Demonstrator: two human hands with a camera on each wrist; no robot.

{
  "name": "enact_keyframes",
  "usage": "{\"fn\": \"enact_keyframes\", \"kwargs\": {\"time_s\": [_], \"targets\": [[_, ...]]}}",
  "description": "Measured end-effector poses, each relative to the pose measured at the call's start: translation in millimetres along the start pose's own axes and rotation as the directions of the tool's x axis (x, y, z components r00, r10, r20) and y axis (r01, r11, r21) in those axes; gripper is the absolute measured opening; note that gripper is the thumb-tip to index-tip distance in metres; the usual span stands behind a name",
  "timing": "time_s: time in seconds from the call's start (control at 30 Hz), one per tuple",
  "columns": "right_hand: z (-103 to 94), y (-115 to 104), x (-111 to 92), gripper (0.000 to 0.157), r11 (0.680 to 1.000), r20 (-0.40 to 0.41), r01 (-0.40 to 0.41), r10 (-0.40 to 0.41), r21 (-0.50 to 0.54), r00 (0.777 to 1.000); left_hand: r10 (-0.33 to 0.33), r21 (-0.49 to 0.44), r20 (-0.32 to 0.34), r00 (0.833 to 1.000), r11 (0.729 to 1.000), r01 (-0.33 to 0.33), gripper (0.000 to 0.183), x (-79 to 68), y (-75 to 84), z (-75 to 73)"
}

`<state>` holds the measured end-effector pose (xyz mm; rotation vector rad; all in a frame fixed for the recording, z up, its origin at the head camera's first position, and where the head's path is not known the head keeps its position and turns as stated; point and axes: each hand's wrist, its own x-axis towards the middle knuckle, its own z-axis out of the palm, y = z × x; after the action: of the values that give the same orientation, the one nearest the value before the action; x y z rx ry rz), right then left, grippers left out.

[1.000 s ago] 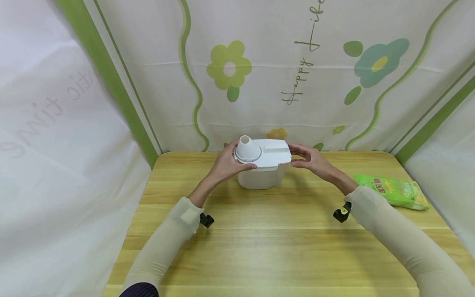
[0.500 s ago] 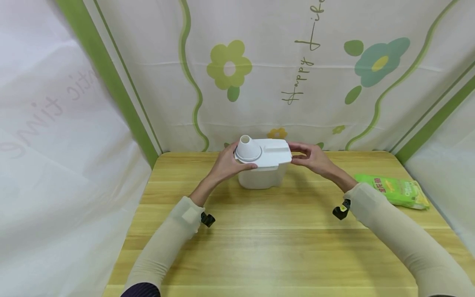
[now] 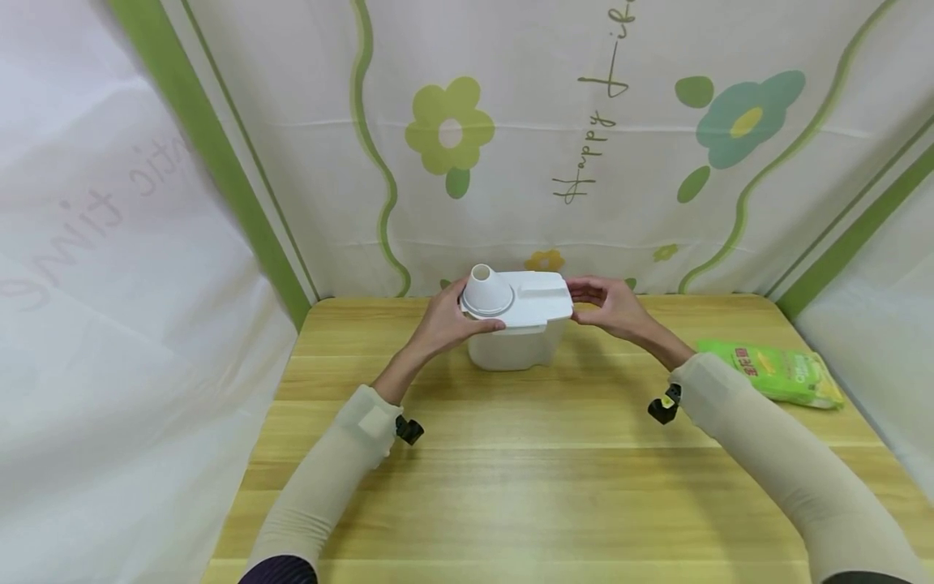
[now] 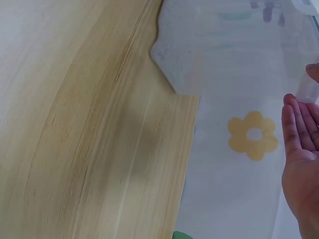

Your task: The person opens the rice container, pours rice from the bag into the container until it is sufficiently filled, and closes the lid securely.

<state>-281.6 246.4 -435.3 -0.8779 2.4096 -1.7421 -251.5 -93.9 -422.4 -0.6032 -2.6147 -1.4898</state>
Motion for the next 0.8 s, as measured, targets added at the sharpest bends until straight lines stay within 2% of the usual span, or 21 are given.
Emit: {"fn": "enact_keyframes", "kwargs": {"time_s": [0.3, 0.43, 0.63, 0.7, 0.8], "targets": [[0.5, 2, 3, 0.051, 0.999, -0.017, 0.023, -0.024, -0.031, 1.0, -0.004, -0.005, 0.007, 1.0, 1.0, 0.004, 0.089, 0.2, -0.5, -0.6], [-2.3, 0, 5, 0.05, 0.994, -0.006, 0.036, -0.037, -0.105, 0.999, -0.008, -0.013, 0.011, 1.0, 1.0, 0.008, 0.088, -0.1, -0.7, -0.6], [-11.2, -12, 7, 0.052, 0.942, 0.045, 0.135, -0.127, -0.308, 0.991, -0.006, -0.014, 0.011, 1.0, 1.0, 0.006, 0.09, 0.1, 0.4, -0.9], [-12.5, -21, 7, 0.051, 0.929, 0.061, 0.153, -0.141, -0.336, 0.988, -0.004, -0.013, 0.01, 1.0, 1.0, 0.004, 0.089, 0.4, 0.2, -1.2], [-14.0, -32, 7, 0.05, 0.929, 0.073, 0.145, -0.127, -0.34, 0.989, -0.001, -0.011, 0.01, 1.0, 1.0, 0.001, 0.089, 0.4, -0.1, -1.8]]}}
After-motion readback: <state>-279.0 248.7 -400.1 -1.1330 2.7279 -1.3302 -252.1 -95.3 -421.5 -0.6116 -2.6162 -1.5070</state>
